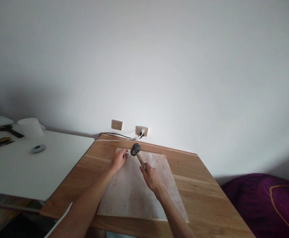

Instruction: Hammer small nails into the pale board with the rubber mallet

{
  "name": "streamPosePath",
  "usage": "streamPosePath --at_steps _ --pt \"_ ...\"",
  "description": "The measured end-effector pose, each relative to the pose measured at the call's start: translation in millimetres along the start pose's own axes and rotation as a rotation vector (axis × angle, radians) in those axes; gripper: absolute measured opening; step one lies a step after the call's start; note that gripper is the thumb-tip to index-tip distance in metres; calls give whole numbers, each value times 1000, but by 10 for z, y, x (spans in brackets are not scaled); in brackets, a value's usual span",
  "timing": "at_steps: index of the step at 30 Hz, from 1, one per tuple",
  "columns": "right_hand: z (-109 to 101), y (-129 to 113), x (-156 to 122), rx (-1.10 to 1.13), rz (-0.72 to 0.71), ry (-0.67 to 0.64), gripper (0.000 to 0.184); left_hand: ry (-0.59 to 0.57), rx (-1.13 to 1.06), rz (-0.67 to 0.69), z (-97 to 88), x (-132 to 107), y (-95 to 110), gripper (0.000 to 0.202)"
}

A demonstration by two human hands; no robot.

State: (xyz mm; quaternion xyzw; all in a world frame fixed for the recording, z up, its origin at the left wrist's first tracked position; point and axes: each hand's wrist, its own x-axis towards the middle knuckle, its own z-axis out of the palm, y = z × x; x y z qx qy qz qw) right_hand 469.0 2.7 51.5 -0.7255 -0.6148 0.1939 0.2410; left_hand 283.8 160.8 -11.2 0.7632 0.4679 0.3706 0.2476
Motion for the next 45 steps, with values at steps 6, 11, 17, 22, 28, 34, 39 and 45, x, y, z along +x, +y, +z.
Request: streamPosePath --at_steps 6,11,17,22,28,34,39,45 --pt "107 -270 200 -133 -5 -29 27 10 -12 19 31 -11 -52 35" --pt "171 -263 203 -172 6 -30 25 49 11 28 59 -1 -92 50" --pt "158 3 -26 -12 40 12 26 74 -8 38 60 8 -110 42" --pt "145 211 -271 11 75 -27 31 32 -26 31 37 12 -93 39" --pt "47 38 -166 -34 39 -33 28 -23 2 13 15 0 -44 46" --pt "89 -254 112 -60 -34 -3 26 76 53 57 7 -33 -3 45" --pt "117 -155 73 -42 -65 -18 26 81 2 54 64 8 -74 44" --pt "97 142 -83 12 19 17 27 15 -60 19 90 78 -156 39"
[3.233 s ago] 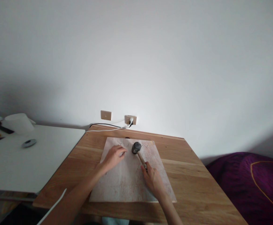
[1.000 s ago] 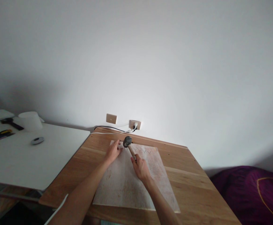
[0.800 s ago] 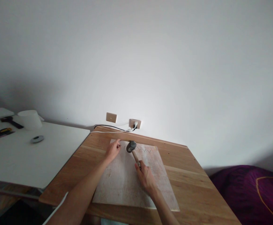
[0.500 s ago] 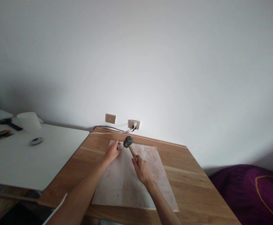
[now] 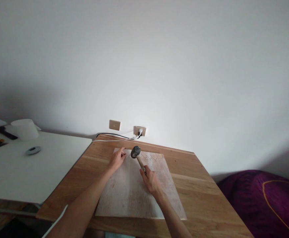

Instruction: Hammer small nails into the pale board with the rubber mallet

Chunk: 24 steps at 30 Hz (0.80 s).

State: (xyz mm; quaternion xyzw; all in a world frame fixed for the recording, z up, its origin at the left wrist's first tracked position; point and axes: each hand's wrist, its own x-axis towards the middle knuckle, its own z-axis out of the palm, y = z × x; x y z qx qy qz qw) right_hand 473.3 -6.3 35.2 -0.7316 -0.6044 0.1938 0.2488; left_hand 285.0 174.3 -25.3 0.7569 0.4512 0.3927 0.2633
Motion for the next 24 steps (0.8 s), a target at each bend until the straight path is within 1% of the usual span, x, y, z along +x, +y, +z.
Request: streamPosePath --at_steps 2,5,7,9,11,13,15,18,22,24 --pt "-10 19 -4 -11 14 0 25 -19 -17 -2 -13 -8 8 40" --pt "-35 -73 31 -8 -7 8 26 -41 -11 5 -41 -49 47 49" --pt "-42 -191 72 7 -48 30 28 -16 20 24 -58 -81 79 57" --pt "-28 -312 123 9 -85 44 30 30 50 45 -66 -105 105 60" --pt "4 -401 173 -31 -80 24 29 61 64 52 -58 -115 118 59" --pt "39 -430 208 -88 -55 -10 27 83 71 47 -38 -109 113 57" --pt "59 -390 215 -104 -50 -28 25 92 56 47 -17 -94 89 57" --pt "51 -233 169 -37 -62 -8 27 57 7 39 -3 -68 37 54" --pt "-1 6 68 26 -2 31 29 10 -15 27 -11 -39 -17 49" --pt "-33 63 36 31 12 26 28 -1 -26 19 -10 -34 -25 51"
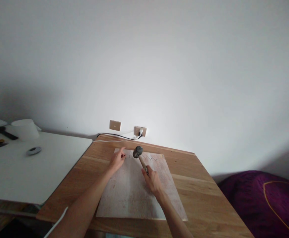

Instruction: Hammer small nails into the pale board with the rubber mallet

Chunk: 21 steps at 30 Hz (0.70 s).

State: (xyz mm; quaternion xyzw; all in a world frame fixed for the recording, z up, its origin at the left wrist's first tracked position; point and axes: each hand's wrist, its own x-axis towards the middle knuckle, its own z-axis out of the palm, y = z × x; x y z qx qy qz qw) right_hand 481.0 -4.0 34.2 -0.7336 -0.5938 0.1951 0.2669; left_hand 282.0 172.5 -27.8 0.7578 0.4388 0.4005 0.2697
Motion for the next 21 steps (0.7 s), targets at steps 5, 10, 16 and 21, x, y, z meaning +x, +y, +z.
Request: streamPosePath --at_steps 5,10,16,21 --pt "-27 -152 30 -8 -34 0 30 36 29 -6 8 -21 35 71" --pt "97 -435 154 -66 -62 -38 26 87 51 40 -17 -37 86 81" --pt "200 -344 68 205 -23 -42 25 83 61 47 11 -46 52 84" --pt "182 20 -395 777 231 43 57 112 51 77 -5 -59 46 68"
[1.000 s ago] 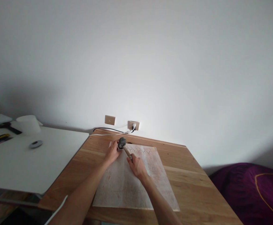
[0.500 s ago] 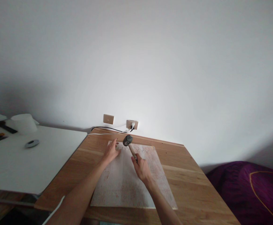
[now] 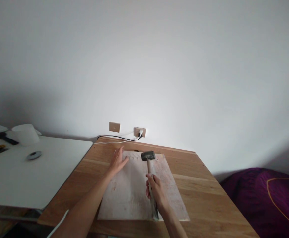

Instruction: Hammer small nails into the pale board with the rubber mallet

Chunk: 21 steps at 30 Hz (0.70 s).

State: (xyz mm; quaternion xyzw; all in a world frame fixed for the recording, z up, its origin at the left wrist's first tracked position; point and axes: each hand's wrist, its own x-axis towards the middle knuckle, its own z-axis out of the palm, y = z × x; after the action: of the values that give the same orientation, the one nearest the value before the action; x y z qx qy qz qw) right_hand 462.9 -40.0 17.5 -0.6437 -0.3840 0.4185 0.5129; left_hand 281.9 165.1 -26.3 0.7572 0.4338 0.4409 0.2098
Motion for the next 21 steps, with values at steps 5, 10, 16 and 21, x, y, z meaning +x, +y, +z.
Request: streamPosePath --at_steps 5,10,16,21 --pt "-217 267 -301 79 53 107 67 46 25 -18 -8 37 22 56" --pt "-167 164 -310 -92 145 -70 73 55 63 1 -63 76 134 42" --pt "-501 216 -469 -616 -403 292 61 96 188 87 -433 -249 155 30" --pt "-1117 777 -734 -1083 -604 376 49 129 237 -9 -835 -974 1 44"
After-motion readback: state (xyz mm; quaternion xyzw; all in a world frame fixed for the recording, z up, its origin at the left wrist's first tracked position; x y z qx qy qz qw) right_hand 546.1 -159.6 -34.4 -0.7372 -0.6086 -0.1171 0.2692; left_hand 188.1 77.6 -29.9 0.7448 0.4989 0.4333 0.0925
